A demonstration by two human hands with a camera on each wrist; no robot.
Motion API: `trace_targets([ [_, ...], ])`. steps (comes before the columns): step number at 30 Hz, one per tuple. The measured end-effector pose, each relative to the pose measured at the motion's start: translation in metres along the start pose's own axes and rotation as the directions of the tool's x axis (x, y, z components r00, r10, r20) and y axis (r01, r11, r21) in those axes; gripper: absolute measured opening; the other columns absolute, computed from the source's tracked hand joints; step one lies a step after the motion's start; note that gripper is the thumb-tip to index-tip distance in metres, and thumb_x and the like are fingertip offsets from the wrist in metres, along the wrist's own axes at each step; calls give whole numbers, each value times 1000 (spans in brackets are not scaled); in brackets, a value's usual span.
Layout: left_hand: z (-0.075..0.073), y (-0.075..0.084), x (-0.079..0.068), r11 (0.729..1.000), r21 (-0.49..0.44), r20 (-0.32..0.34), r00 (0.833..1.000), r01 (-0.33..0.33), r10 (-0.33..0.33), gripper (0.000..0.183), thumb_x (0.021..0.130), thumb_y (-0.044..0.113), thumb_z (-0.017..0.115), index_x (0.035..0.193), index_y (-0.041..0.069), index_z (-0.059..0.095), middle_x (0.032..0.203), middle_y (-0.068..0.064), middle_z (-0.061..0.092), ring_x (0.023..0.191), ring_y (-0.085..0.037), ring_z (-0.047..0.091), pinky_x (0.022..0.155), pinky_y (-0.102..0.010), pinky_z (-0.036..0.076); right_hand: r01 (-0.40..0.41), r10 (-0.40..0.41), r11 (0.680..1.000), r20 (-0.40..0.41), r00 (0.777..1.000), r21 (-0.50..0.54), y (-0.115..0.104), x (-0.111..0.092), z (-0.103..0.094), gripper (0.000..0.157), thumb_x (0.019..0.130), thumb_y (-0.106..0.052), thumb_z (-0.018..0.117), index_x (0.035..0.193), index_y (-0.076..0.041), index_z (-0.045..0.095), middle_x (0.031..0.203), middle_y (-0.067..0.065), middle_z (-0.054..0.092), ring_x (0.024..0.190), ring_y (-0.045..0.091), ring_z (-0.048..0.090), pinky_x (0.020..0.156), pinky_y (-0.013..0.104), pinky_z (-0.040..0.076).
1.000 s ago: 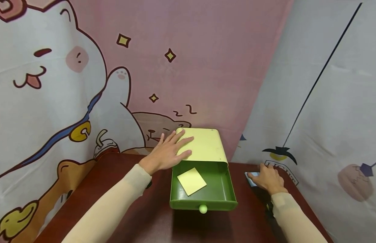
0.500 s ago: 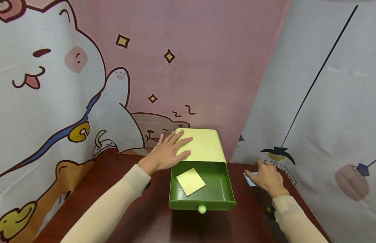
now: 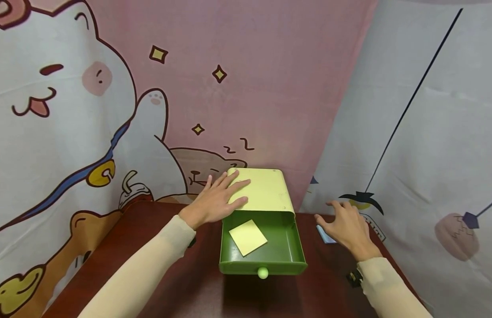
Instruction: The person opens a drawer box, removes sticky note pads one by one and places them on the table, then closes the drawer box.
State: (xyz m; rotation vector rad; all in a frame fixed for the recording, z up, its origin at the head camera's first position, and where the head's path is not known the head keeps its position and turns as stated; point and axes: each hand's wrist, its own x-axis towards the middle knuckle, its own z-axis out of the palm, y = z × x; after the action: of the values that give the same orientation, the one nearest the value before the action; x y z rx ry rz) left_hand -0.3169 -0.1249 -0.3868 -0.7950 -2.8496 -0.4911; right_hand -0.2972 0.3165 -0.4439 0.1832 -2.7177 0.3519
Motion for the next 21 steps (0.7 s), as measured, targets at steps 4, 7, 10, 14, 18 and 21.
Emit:
trace_targets([
  [4, 0, 1, 0, 1000, -2, -5, 1000, -1, 1, 75, 118, 79, 30, 186, 46, 28, 199, 0, 14, 186, -40, 10, 146, -78, 3, 51, -50, 999, -64, 997, 8, -16, -1, -13, 67, 102, -54, 83, 150, -7, 75, 143, 35, 71, 123, 60, 69, 83, 75, 62],
  [7, 0, 1, 0, 1000, -2, -8, 1000, -1, 1, 75, 118, 79, 30, 185, 46, 29, 199, 0, 14, 186, -40, 10, 146, -79, 4, 105, -102, 994, -120, 987, 17, -27, -1, -21, 63, 102, -50, 85, 147, -8, 77, 141, 32, 73, 123, 58, 69, 86, 75, 61],
  [10, 0, 1, 0, 1000, -4, -10, 1000, -1, 1, 75, 118, 79, 30, 185, 46, 29, 199, 0, 14, 186, -41, 11, 146, -79, 4, 170, -161, 985, -178, 971, 32, -38, 0, -28, 59, 100, -46, 88, 145, -8, 79, 139, 29, 75, 123, 56, 71, 89, 74, 61],
  [14, -1, 1, 0, 1000, -5, -11, 1000, 1, -1, 74, 118, 79, 31, 185, 47, 29, 199, 0, 13, 186, -40, 10, 146, -79, 3, 256, -234, 965, -249, 940, 59, -52, 0, -38, 53, 99, -41, 89, 143, -11, 81, 135, 24, 78, 123, 53, 72, 93, 73, 62],
  [18, 0, 1, 0, 1000, -12, -7, 1000, 1, -1, 73, 118, 77, 34, 185, 47, 29, 199, 0, 13, 186, -40, 8, 146, -78, 1, 335, -298, 938, -290, 909, 89, -66, -1, -51, 49, 98, -37, 91, 141, -16, 82, 131, 17, 80, 123, 48, 74, 95, 71, 61],
  [21, 0, 1, 0, 1000, -20, -2, 1000, 1, -1, 74, 118, 78, 33, 185, 48, 29, 200, -1, 13, 186, -40, 7, 146, -78, -1, 401, -355, 910, -297, 886, 107, -75, -1, -61, 48, 97, -34, 93, 141, -19, 82, 132, 12, 80, 124, 43, 74, 97, 68, 61],
])
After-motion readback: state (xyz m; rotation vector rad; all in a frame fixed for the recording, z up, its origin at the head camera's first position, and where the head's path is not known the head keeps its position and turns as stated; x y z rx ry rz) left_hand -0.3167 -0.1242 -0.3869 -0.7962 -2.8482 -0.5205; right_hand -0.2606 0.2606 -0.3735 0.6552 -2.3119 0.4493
